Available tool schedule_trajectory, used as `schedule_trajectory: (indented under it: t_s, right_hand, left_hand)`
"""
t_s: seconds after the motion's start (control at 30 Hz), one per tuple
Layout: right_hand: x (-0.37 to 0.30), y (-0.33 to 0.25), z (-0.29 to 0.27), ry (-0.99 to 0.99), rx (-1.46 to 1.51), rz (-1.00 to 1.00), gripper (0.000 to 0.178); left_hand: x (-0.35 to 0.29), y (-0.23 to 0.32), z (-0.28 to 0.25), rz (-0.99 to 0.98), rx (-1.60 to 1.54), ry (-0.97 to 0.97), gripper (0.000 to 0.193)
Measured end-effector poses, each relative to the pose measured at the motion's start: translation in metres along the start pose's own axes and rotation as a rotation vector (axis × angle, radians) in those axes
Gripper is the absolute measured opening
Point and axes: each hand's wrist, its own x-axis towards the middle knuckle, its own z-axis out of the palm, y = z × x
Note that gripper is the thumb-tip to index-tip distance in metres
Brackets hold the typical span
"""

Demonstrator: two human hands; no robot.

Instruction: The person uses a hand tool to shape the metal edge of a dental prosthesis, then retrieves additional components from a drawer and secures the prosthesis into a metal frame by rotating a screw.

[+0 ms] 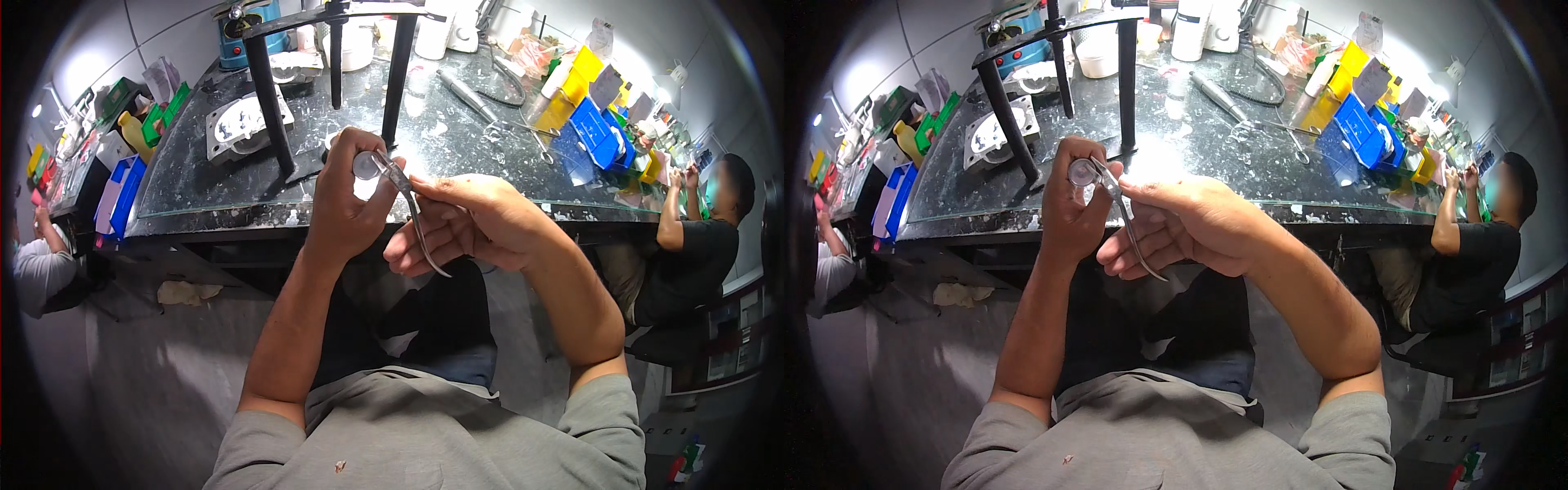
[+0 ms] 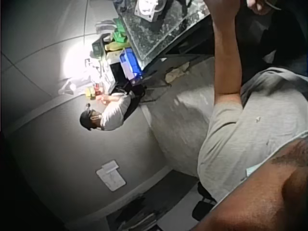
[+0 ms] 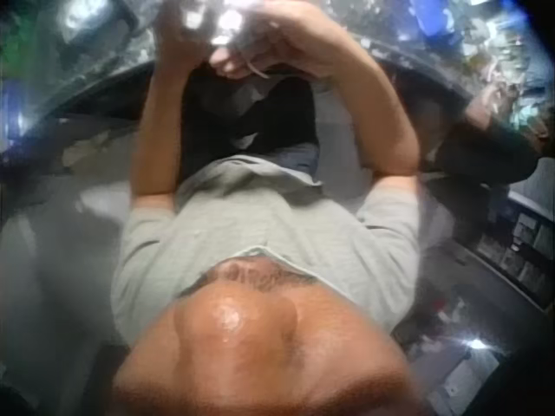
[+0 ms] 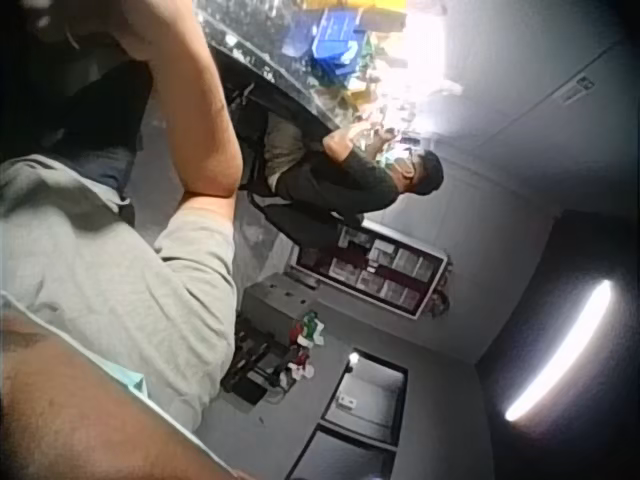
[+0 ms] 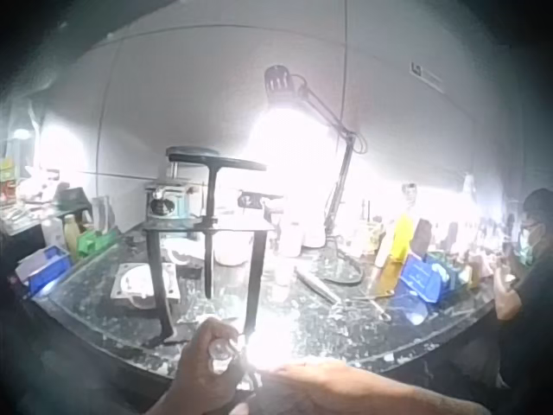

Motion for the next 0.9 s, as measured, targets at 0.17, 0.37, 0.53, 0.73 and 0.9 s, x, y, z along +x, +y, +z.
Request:
schedule_trajectory:
  t_s: [0.17, 0.37, 0.53, 0.73, 0.9]
  right_hand:
    - [0.004, 0.006, -0.006, 0.067, 0.033, -0.011, 0.044]
    - [0.005, 0.009, -0.001, 0.130, -0.152, -0.062, 0.042]
    - [0.001, 0.006, 0.006, 0.126, -0.085, -0.049, 0.044]
    - [0.000, 0.001, -0.001, 0.030, -0.005, 0.006, 0.046]
    - [0.005, 0.003, -0.005, 0.057, -0.096, -0.020, 0.044]
  left_hand:
    - [0.000, 0.000, 0.001, -0.009, -0.008, -0.004, 0.022]
    - [0.001, -0.003, 0.000, 0.002, -0.026, 0.002, 0.022]
    - [0.001, 0.001, 0.000, -0.036, 0.019, -0.009, 0.021]
    - [0.001, 0.001, 0.000, -0.048, 0.032, -0.010, 0.021]
    - [0.000, -0.003, 0.000, -0.009, -0.011, 0.003, 0.021]
